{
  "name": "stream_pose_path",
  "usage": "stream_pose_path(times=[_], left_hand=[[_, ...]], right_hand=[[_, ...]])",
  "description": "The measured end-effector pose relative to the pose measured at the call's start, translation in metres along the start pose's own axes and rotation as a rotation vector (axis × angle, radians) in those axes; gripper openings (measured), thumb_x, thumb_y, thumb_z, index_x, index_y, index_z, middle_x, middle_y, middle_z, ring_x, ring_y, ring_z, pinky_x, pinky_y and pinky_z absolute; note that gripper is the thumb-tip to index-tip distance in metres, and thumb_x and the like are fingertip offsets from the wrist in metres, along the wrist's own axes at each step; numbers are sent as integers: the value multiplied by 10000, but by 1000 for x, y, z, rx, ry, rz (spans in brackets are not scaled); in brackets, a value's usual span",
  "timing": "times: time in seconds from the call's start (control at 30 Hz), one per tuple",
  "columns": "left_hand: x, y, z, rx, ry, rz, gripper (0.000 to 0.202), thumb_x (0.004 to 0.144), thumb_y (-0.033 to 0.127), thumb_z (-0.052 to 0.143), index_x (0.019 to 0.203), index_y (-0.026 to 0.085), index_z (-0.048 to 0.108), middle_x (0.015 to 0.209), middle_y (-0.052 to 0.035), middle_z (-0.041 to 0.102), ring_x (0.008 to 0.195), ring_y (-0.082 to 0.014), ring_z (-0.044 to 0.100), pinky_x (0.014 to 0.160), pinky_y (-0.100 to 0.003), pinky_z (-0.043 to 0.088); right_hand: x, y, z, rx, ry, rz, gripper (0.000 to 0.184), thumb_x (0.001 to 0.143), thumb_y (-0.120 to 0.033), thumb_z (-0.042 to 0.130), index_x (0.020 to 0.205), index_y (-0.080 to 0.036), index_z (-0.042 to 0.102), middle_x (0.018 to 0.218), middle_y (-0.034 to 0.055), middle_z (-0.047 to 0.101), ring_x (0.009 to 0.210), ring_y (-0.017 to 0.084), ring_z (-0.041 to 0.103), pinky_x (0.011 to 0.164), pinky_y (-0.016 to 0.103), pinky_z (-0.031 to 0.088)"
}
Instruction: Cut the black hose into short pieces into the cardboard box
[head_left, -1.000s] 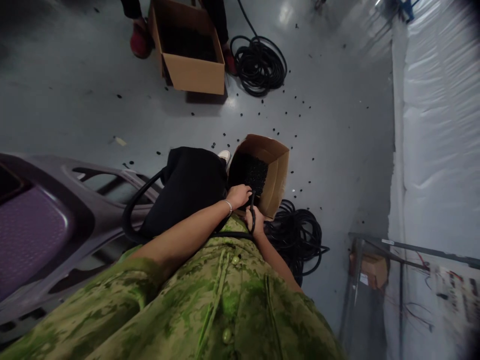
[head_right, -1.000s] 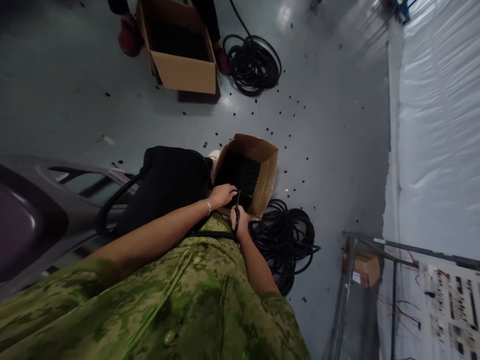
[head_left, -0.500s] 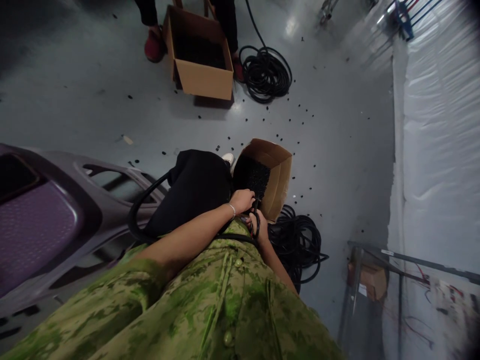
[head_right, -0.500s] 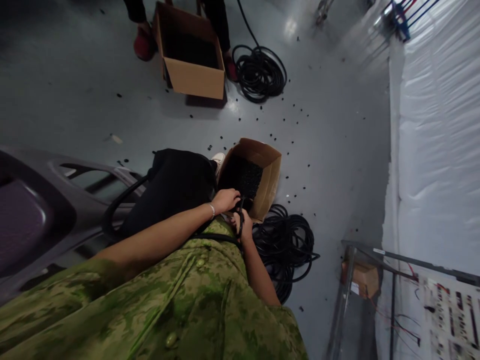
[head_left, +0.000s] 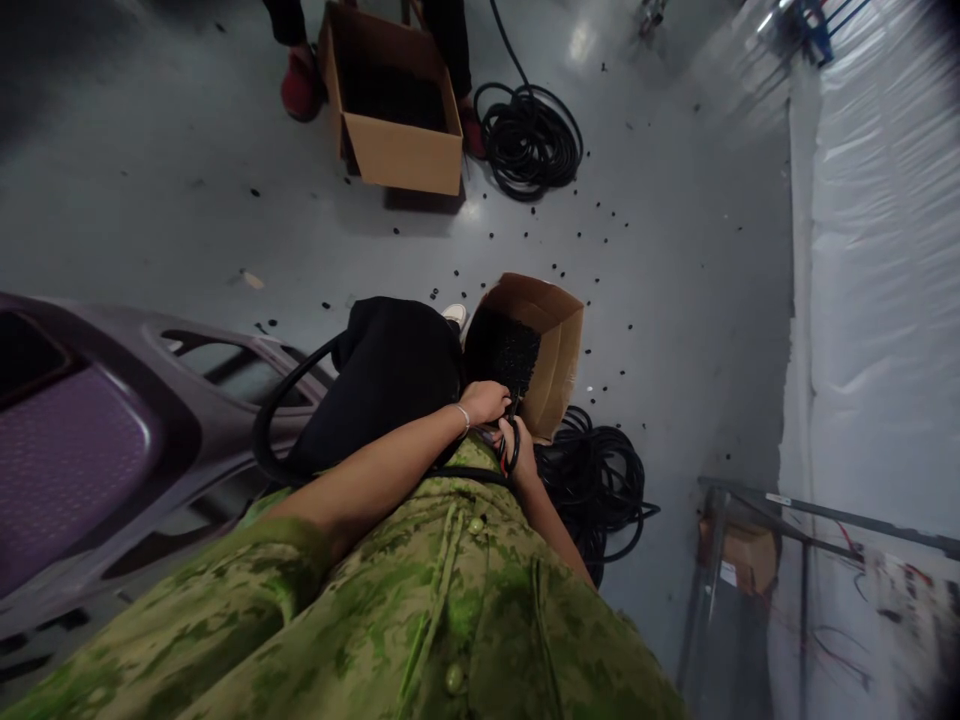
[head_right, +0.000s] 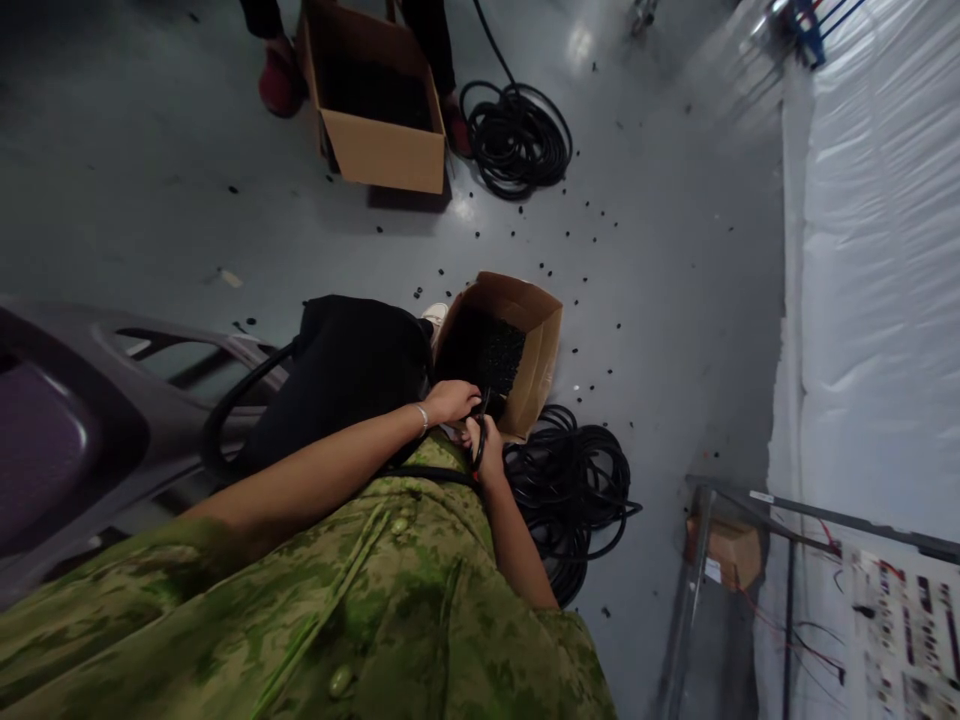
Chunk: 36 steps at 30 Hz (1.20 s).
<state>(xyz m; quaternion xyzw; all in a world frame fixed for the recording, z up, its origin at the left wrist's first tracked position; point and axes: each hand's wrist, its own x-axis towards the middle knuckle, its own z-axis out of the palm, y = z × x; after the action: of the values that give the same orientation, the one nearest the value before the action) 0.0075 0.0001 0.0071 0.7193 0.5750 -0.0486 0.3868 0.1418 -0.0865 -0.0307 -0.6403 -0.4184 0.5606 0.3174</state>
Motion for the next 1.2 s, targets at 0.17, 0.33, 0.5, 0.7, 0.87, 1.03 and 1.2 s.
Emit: stream_pose_path(times=[0.17, 0.33, 0.5, 0.7, 0.87, 1.03, 1.2], left_hand=[[0, 0, 3, -35, 49, 10, 304, 951, 320, 477, 1077, 241, 742, 1128, -89, 735, 1043, -223, 677, 875, -289, 480], [0, 0, 4, 7, 49, 9, 341, 965, 328, 442, 1112, 220, 730, 1130, -106, 727, 1032, -225, 678, 853, -288, 486], [0, 0, 4, 25, 65, 22, 361, 971, 320, 427, 1125, 182, 722, 1136, -132, 714, 1018, -245, 685, 837, -302, 493], [-3, 2, 3, 27, 73, 11, 348, 965, 313, 438, 1123, 190, 723, 1136, -127, 708, 1018, -228, 683, 854, -282, 492], [-3, 1, 3, 30, 79, 21, 352, 966, 301, 433, 1115, 172, 725, 1122, -144, 708, 1004, -242, 687, 847, -299, 499], [-1, 1, 3, 28, 74, 33, 351, 966, 305, 436, 1105, 170, 729, 1118, -145, 709, 1011, -247, 687, 852, -302, 498], [-3, 3, 2, 14, 88, 27, 359, 967, 290, 425, 1119, 166, 725, 1125, -146, 707, 1008, -246, 688, 846, -306, 503]], right_hand=[[0, 1, 1, 12, 0, 21, 388, 800, -569, 636, 917, -202, 587, 617, -27, 630, 548, 135, 565, 547, 246, 450], [-1, -3, 3, 14, -14, 38, 352, 809, -534, 625, 926, -207, 568, 627, -28, 636, 569, 145, 594, 562, 253, 461], [0, -3, 3, 14, -12, 41, 335, 800, -515, 624, 923, -211, 555, 605, -46, 596, 575, 144, 595, 564, 250, 463], [1, 3, 3, 23, 0, 32, 364, 792, -534, 636, 931, -205, 567, 606, -48, 595, 558, 137, 580, 536, 242, 457], [2, 7, 3, 11, 8, 36, 374, 786, -539, 640, 942, -205, 580, 614, -47, 595, 552, 134, 574, 533, 240, 451], [1, 3, 2, 10, 0, 51, 361, 786, -529, 630, 941, -209, 568, 635, -34, 619, 599, 161, 617, 571, 262, 475], [-2, -1, 1, 3, -2, 32, 318, 799, -502, 621, 908, -207, 572, 657, -25, 632, 622, 164, 615, 596, 269, 479]])
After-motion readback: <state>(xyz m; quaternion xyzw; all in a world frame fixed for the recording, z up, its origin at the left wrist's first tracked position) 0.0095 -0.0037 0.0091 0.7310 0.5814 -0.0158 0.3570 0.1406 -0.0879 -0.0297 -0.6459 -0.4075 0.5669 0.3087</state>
